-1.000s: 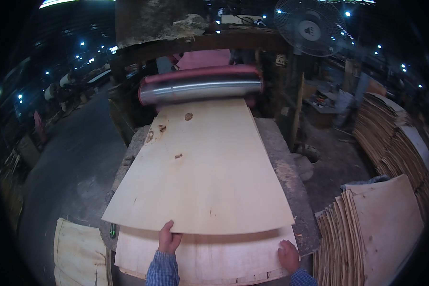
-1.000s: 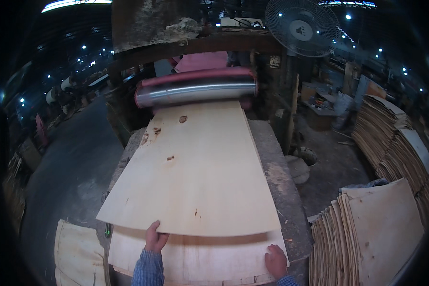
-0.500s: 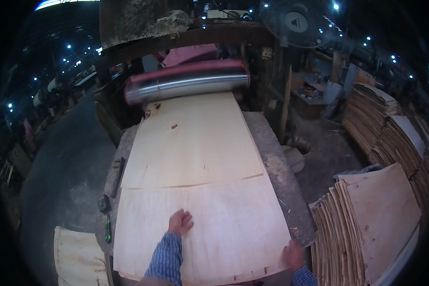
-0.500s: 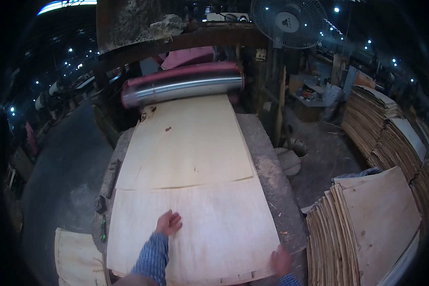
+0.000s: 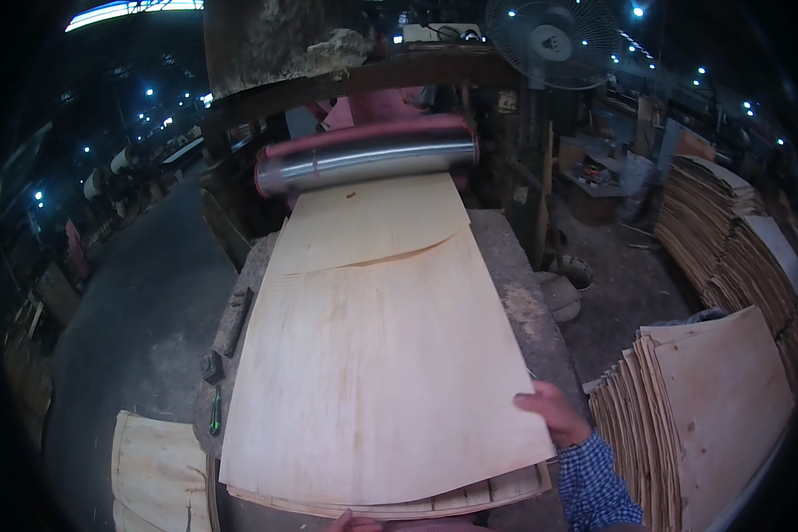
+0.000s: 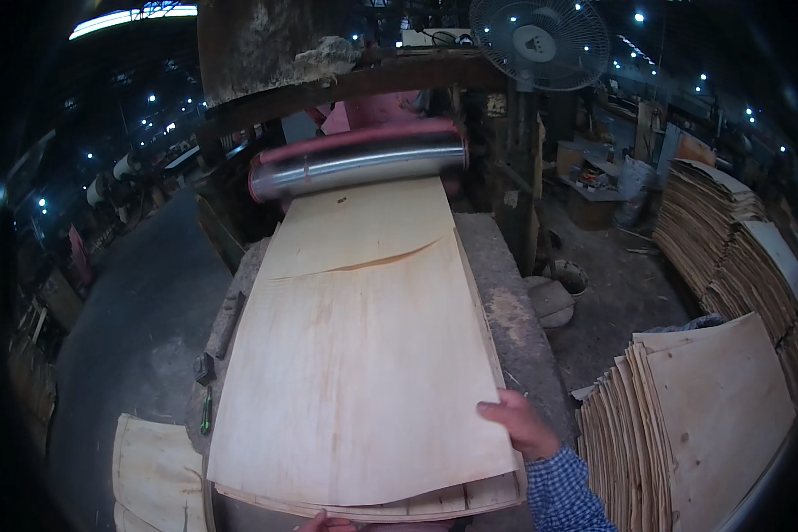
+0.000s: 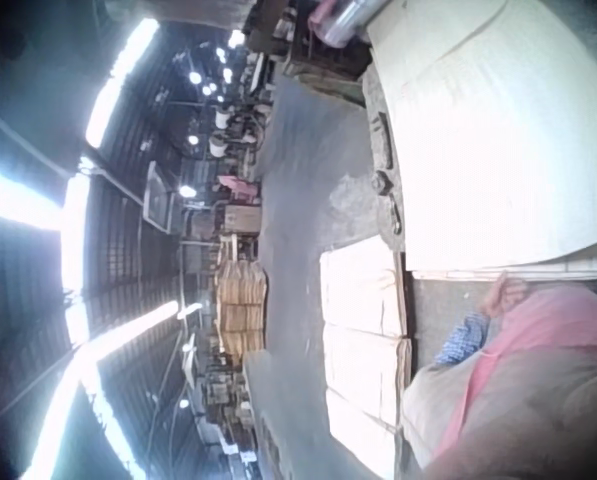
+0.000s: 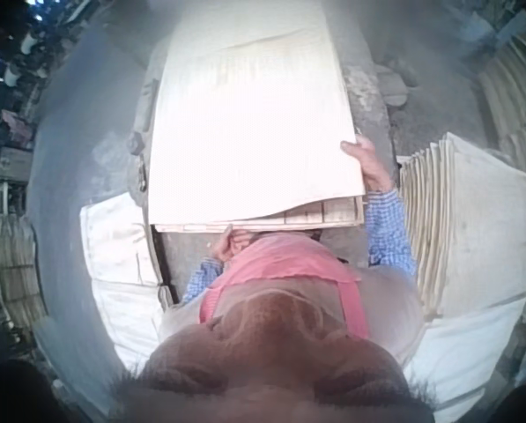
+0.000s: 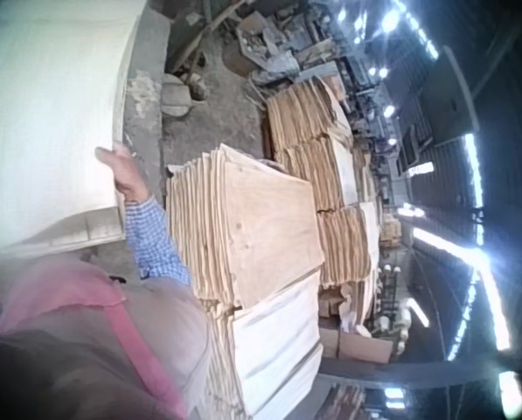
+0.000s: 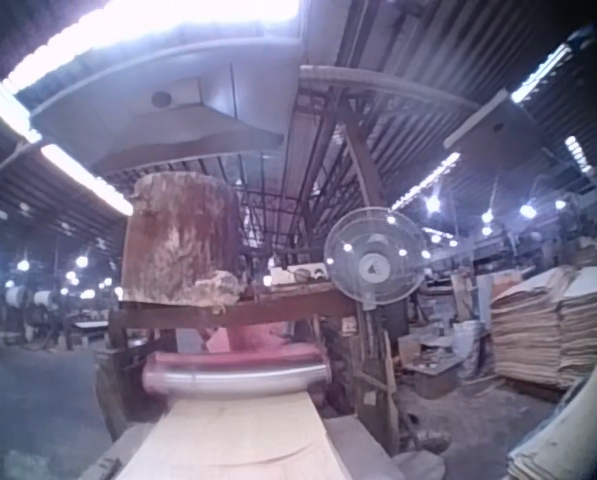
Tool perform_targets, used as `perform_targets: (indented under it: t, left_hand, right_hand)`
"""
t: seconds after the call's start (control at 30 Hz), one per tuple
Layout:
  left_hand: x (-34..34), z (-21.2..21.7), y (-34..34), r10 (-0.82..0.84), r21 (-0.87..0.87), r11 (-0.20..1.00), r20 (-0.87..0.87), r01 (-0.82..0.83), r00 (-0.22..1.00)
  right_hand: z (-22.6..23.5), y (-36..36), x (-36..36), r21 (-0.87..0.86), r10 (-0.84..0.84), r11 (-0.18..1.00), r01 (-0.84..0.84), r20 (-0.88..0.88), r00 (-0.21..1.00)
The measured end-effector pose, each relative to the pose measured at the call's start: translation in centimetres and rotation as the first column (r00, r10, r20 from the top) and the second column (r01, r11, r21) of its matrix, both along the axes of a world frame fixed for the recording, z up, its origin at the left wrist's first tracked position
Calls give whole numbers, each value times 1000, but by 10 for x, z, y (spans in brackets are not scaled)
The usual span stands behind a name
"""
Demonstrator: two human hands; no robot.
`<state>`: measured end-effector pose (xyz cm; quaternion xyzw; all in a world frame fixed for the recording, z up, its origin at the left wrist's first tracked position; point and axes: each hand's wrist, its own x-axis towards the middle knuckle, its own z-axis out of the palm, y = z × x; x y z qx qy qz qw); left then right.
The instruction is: The person picks up thin sheets of wood veneer from a stack and feeds them one by one into an industrial roller machine.
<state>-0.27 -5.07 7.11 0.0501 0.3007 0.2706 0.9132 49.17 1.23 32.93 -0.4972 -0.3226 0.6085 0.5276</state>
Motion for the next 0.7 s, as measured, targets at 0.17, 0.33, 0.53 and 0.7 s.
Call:
perform_targets:
  t: [0.17,0.33,0.53,0.7]
  left_hand:
    - [39,121,37,632,81,764,108,-640,768]
    - [36,121,66,547,190,829,-85,-525,833]
    - [15,65,48,412,145,911,-331,-386,849]
    - [15,70,-2,468,45,879,-274,-475,840]
  right_hand:
    - [-37,-40,38,-13,-152,988,151,-118,981]
    - [-125,-51,56,-147,-195,974,172,-159,968]
    - [-120,-67,45,-197,-217,960,200,-68,974]
    - [-55,-98,31,-216,-244,949,229,-41,969]
